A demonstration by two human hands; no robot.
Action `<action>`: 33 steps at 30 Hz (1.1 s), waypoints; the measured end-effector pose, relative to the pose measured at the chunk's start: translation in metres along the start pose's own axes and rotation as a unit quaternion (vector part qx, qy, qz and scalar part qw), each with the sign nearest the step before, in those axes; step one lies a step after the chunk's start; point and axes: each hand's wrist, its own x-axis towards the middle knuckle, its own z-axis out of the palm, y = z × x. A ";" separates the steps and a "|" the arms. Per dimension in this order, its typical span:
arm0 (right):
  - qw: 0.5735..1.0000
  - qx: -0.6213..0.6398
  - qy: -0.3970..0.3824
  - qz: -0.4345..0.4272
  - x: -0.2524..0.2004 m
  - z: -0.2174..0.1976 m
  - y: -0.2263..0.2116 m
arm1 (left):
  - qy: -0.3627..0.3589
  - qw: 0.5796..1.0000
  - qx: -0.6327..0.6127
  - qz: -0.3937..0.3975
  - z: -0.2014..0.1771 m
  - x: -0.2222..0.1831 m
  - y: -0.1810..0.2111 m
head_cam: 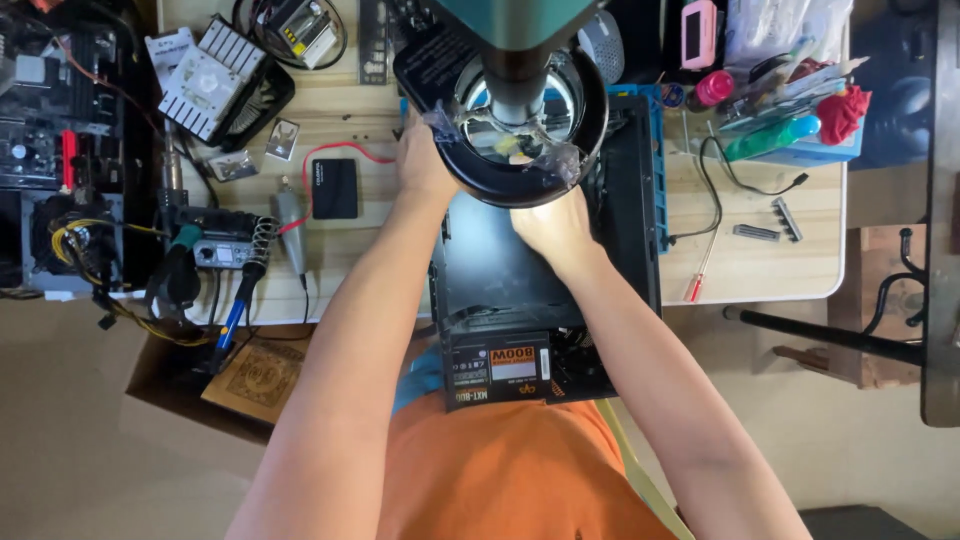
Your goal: Cleaning the interior of a computer case using a small brush to remove dust.
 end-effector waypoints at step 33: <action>0.987 -0.058 -0.011 -0.153 0.005 0.020 0.008 | 0.003 0.997 0.013 0.079 0.014 0.004 -0.011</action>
